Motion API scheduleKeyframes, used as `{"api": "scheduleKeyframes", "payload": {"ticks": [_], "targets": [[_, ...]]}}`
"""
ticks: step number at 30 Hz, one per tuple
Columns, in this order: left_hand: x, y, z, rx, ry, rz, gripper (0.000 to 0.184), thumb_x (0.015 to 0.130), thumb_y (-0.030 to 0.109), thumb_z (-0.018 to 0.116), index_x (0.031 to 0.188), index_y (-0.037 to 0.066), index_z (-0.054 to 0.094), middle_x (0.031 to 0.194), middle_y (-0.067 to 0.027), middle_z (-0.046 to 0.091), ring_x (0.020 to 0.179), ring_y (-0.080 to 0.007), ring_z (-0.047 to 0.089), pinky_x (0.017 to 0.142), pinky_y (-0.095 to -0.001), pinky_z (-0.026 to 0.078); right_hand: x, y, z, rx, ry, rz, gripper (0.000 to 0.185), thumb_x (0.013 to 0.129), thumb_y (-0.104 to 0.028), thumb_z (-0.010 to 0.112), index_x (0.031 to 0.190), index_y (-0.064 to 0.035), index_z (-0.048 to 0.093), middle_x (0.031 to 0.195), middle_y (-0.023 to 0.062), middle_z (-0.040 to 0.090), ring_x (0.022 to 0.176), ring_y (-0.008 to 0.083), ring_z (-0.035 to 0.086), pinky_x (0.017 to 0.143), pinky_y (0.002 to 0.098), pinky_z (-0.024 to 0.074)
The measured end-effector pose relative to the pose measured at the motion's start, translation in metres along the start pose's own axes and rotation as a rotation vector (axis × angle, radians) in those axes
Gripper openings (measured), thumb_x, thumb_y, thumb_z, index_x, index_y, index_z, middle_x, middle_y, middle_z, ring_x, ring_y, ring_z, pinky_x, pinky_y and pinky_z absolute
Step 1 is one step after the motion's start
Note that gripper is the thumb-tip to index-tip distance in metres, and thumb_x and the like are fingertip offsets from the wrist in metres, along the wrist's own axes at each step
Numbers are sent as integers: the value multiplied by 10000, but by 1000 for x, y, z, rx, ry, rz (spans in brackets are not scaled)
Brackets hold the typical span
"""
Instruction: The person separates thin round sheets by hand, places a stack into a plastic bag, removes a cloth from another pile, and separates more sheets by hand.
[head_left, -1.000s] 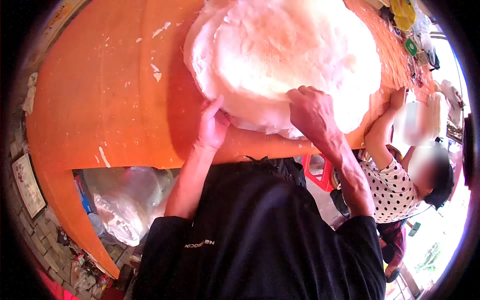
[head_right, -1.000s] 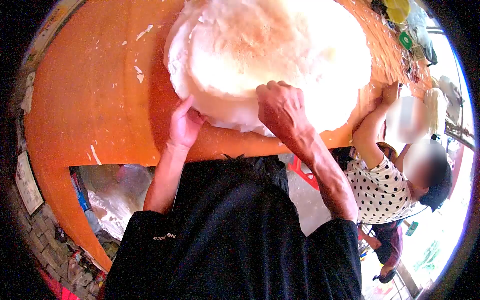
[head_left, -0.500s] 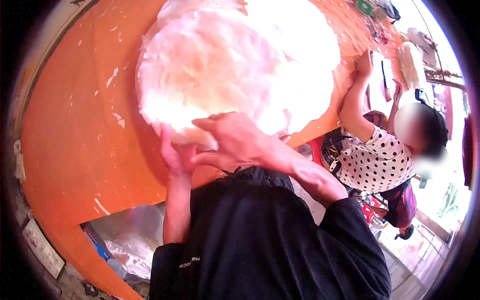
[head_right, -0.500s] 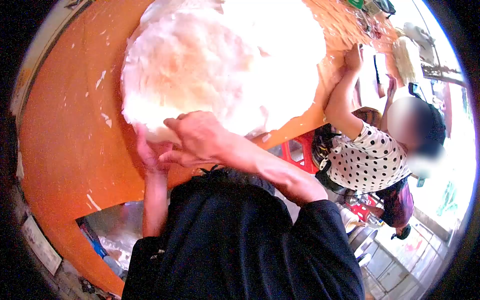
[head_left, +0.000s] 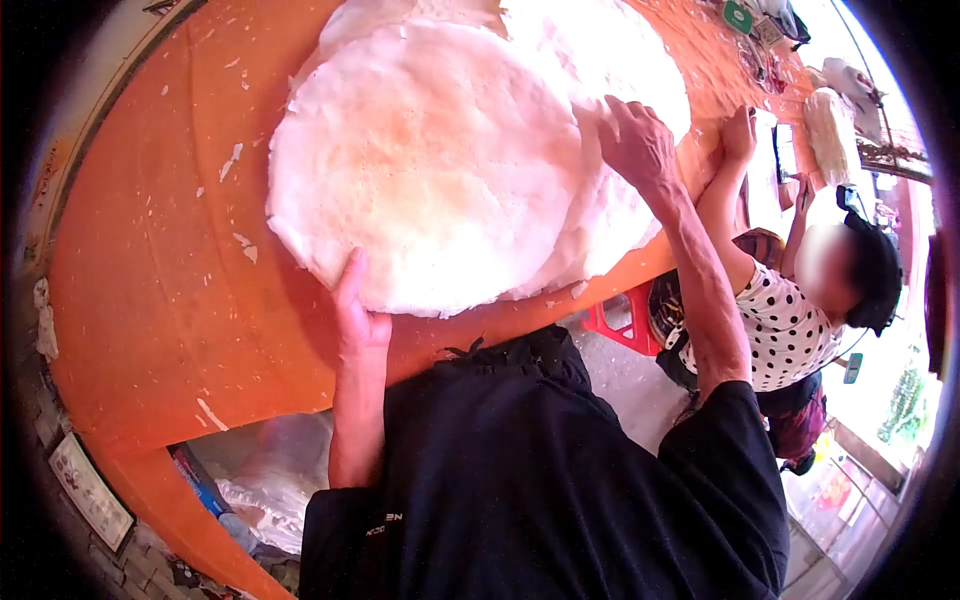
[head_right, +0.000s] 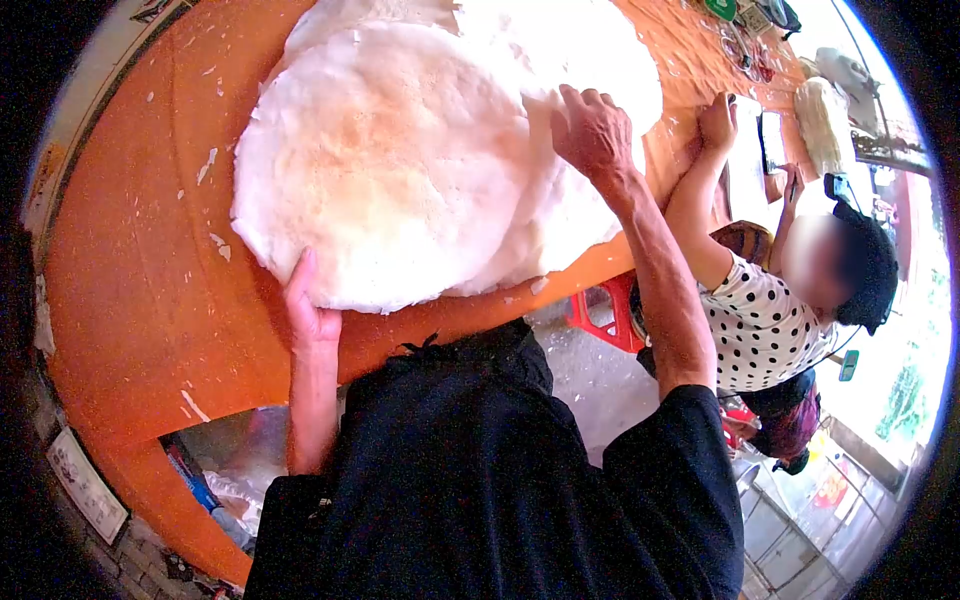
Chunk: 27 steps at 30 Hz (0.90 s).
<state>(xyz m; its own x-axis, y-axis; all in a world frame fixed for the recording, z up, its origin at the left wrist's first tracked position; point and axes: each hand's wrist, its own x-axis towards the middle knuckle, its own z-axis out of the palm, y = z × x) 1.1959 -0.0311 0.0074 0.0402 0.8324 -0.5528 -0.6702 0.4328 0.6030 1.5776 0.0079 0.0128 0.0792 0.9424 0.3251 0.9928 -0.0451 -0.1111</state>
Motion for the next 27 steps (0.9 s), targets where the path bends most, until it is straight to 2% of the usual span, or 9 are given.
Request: {"api": "scheduleKeyframes", "payload": {"ticks": [5,6,9,11,13,15,16,22,27], "targets": [[14,-6,-32,90,-40,7,583,839,100,620,1363,68,367,1313,-80,470,1214,-240,449,1017,-407,396,32,8,-8,-168,-73,77,146,802,-143,499,782,-64,620,722,168,632,648,328,637,566,445,518],[17,-8,-42,141,-8,-14,578,840,110,627,1358,68,373,1309,-79,475,1209,-240,454,1015,-406,399,45,31,-7,-304,-2,-33,162,830,-145,479,749,-67,595,701,153,629,632,342,637,543,454,513],[5,-9,-17,89,76,-90,569,844,109,632,1354,76,380,1301,-70,482,1197,-238,465,1005,-401,411,90,14,-85,-263,315,-125,155,880,-212,498,809,-116,597,697,136,622,611,344,623,504,432,501],[9,-19,-14,-7,78,-99,552,856,95,619,1355,93,382,1295,-52,483,1178,-229,477,999,-395,416,93,-38,-136,-300,342,-84,131,821,-111,558,918,-137,642,856,80,647,753,272,649,595,368,520],[10,-27,-11,-40,57,-63,546,860,90,613,1355,97,383,1291,-46,485,1174,-225,478,998,-393,416,76,-80,-157,-151,245,-284,84,829,-143,541,887,-139,601,714,103,627,641,302,636,512,418,495],[11,-34,-7,-12,23,-45,525,866,85,602,1346,93,390,1285,-41,485,1168,-214,480,997,-389,412,40,-128,-144,-178,63,-342,107,751,-92,547,836,-132,599,723,62,586,662,257,608,549,393,501],[11,-36,-4,-19,33,-39,525,866,85,602,1346,93,390,1285,-41,485,1168,-214,480,997,-389,412,26,-139,-124,98,78,-433,103,728,-66,546,817,-97,586,679,70,554,623,250,588,534,376,494],[8,-37,-14,-113,-73,-61,504,895,145,587,1349,87,376,1287,-33,483,1193,-196,454,999,-371,397,-16,-195,-101,241,-233,-476,99,663,-86,566,727,-37,509,659,89,515,644,249,560,542,359,480],[-2,-31,-10,-353,-152,-65,551,902,316,582,1356,86,369,1303,-29,477,1208,-201,443,1032,-386,351,-22,-214,-92,281,-205,-444,96,686,-100,569,732,-41,510,662,95,521,647,256,571,540,352,485]]}}
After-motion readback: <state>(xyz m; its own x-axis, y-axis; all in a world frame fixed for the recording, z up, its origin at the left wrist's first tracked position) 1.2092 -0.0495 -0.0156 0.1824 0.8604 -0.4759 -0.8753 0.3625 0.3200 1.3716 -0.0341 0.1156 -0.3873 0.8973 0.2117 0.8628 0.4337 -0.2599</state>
